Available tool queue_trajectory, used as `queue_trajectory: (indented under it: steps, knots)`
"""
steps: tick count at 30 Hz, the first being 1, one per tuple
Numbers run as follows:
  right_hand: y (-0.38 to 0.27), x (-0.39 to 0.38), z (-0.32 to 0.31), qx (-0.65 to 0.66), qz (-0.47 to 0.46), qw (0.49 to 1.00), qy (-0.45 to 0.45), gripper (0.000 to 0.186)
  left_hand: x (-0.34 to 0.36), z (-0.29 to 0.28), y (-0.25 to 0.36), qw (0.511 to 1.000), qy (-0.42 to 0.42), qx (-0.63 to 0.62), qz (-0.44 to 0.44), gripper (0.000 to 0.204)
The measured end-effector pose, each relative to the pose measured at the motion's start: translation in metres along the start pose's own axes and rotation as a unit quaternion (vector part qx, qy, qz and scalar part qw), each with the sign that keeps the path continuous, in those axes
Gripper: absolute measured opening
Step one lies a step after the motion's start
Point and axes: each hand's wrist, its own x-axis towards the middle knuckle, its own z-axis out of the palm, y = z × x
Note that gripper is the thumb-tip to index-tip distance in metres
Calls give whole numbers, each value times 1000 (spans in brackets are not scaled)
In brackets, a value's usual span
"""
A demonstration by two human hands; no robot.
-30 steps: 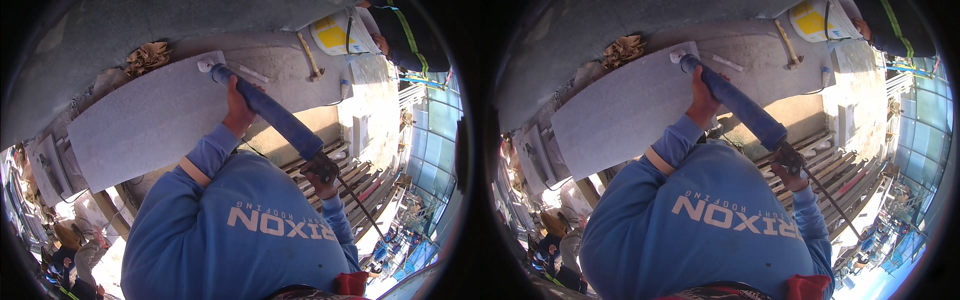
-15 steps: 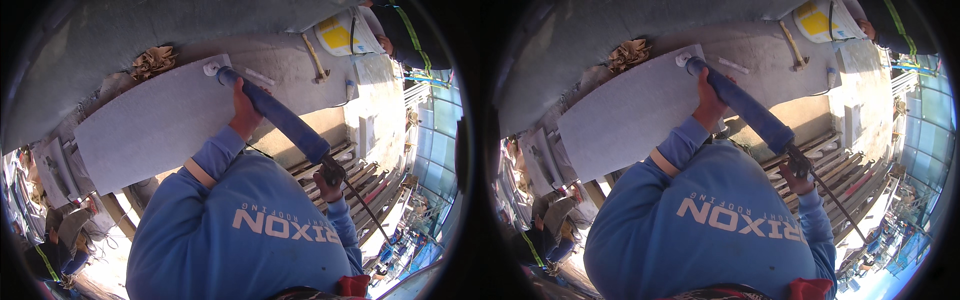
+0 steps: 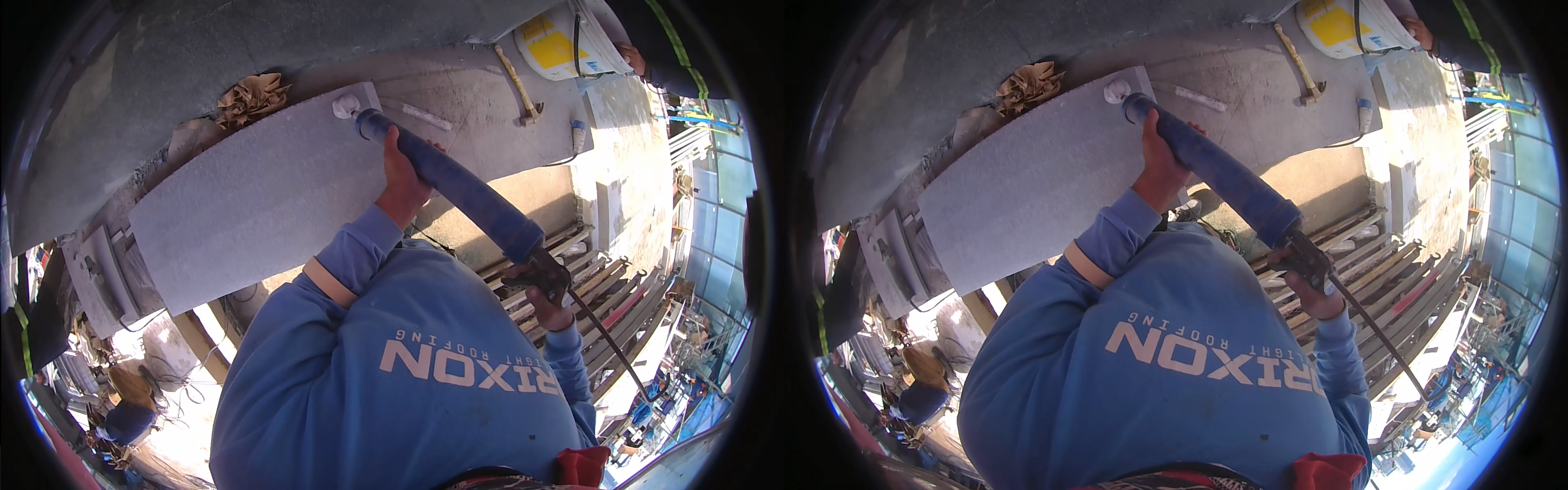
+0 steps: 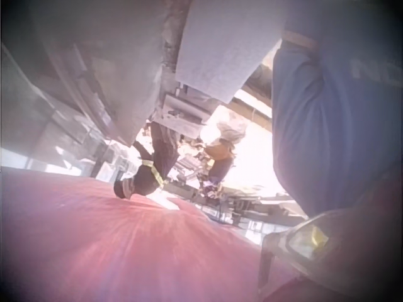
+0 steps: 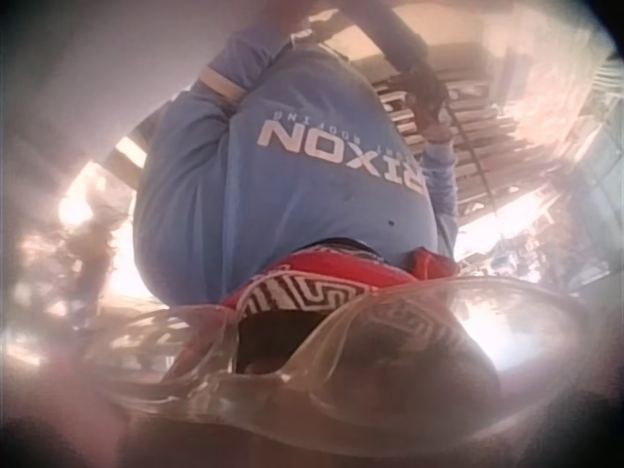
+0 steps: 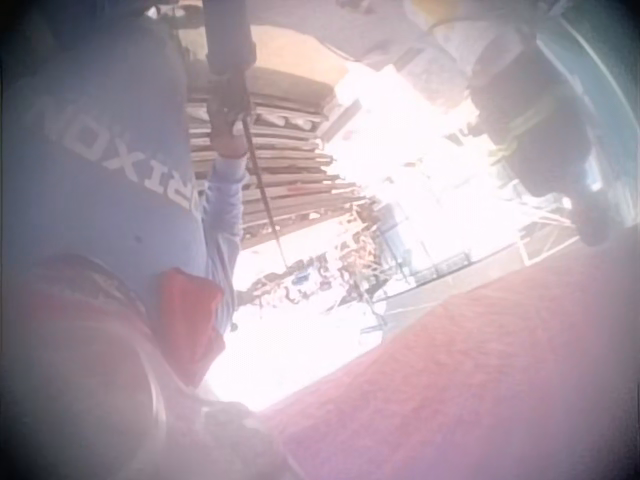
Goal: The person applies adhesive in dots onto a rectangular tile using a caulking gun, then places the tile onto a curved concrete surface and presses it into place. A coworker assists by holding the tile during placement.
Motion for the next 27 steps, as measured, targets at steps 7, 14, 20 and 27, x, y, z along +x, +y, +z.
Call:
queue_trajectory:
  steps: [7,14,20,27]
  knots:
    - [22,-11,-3,-40,-15,999,-2,34,-8,-2,-7,999,48,-9,-5,62]
    - [24,-16,-7,-15,-8,1000,1,35,-8,-8,-17,1000,28,6,0,61]
    - [44,-39,-24,-1,14,1000,-4,38,-14,-27,-35,997,71,28,0,69]
    - [83,-86,-54,-15,18,998,54,43,-47,-22,-62,980,54,192,-14,60]
